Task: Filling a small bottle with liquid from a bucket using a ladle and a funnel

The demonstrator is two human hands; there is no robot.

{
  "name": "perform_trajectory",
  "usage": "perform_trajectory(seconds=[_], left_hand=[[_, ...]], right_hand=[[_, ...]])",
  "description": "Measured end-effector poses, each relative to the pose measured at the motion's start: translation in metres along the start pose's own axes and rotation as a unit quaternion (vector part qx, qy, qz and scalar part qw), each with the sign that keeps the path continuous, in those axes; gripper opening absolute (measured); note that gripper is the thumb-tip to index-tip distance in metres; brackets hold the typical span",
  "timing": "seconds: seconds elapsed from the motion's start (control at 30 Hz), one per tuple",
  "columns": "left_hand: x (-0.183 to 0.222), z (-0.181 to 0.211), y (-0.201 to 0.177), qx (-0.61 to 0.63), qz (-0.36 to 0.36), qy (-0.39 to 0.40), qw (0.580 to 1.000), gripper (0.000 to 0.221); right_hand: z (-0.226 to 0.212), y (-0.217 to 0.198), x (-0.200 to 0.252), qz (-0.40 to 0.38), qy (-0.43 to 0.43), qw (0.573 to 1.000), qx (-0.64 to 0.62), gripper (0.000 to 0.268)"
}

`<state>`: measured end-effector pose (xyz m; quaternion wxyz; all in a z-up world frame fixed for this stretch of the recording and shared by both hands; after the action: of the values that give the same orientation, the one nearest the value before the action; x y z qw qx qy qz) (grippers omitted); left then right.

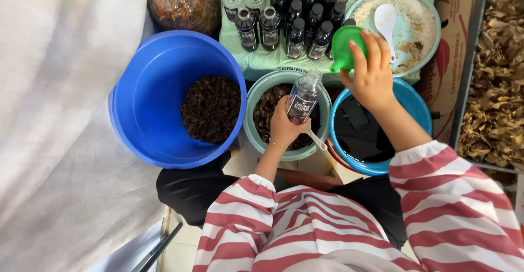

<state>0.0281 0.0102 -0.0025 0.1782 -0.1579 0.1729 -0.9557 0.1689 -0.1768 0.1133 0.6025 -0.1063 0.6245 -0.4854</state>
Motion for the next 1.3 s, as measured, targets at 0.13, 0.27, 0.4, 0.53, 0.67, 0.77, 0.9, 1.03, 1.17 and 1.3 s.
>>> perform_trajectory(seconds=[0.13,0.27,0.4,0.53,0.67,0.77,0.9,1.03,1.17,1.3], left_hand=[[0.009,0.000,-0.001,-0.004,0.010,-0.003,1.000,0.078],[0.014,0.000,-0.002,-0.008,0.023,0.035,0.999,0.079],[0.014,-0.001,-0.002,0.019,0.036,0.070,0.997,0.091],[0.012,-0.004,0.002,0.010,0.076,0.116,0.990,0.089],[-0.001,-0.015,0.008,0.050,0.091,0.196,0.975,0.085],[-0.010,-0.012,0.015,0.114,0.073,0.221,0.966,0.078],[-0.021,-0.017,0.026,0.148,0.063,0.207,0.965,0.081],[-0.026,-0.025,0.030,0.141,0.093,0.199,0.965,0.077],[-0.038,-0.053,0.034,0.054,0.195,0.210,0.957,0.090],[-0.026,-0.044,0.016,0.019,0.242,0.189,0.951,0.080]], right_hand=[[-0.001,-0.009,-0.007,0.022,-0.079,0.992,0.093,0.041],[-0.005,-0.016,-0.006,-0.033,-0.163,0.970,0.179,0.041],[-0.023,-0.022,-0.023,0.045,-0.226,0.956,0.179,0.052],[-0.032,-0.036,-0.040,0.089,-0.267,0.954,0.106,0.031],[-0.048,-0.055,-0.050,0.061,-0.314,0.947,0.020,0.036],[-0.052,-0.057,-0.053,0.048,-0.321,0.946,-0.017,0.044],[-0.051,-0.054,-0.051,0.077,-0.296,0.950,-0.059,0.042],[-0.038,-0.023,0.031,0.156,-0.200,0.956,-0.146,0.043],[-0.050,0.049,0.137,0.185,0.080,0.965,-0.166,0.051],[-0.123,0.135,0.217,-0.169,0.142,0.969,-0.116,0.029]])
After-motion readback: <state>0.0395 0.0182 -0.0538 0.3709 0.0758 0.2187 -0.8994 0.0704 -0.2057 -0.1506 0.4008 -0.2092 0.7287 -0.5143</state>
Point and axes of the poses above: each hand's wrist, its own x-axis away from the middle knuckle, its own y-axis out of the palm, z = x × y, the point moved 3 cm from there along -x, towards the middle knuckle, and after that the axes turned 10 degrees about -y, right-handed, at the moved point
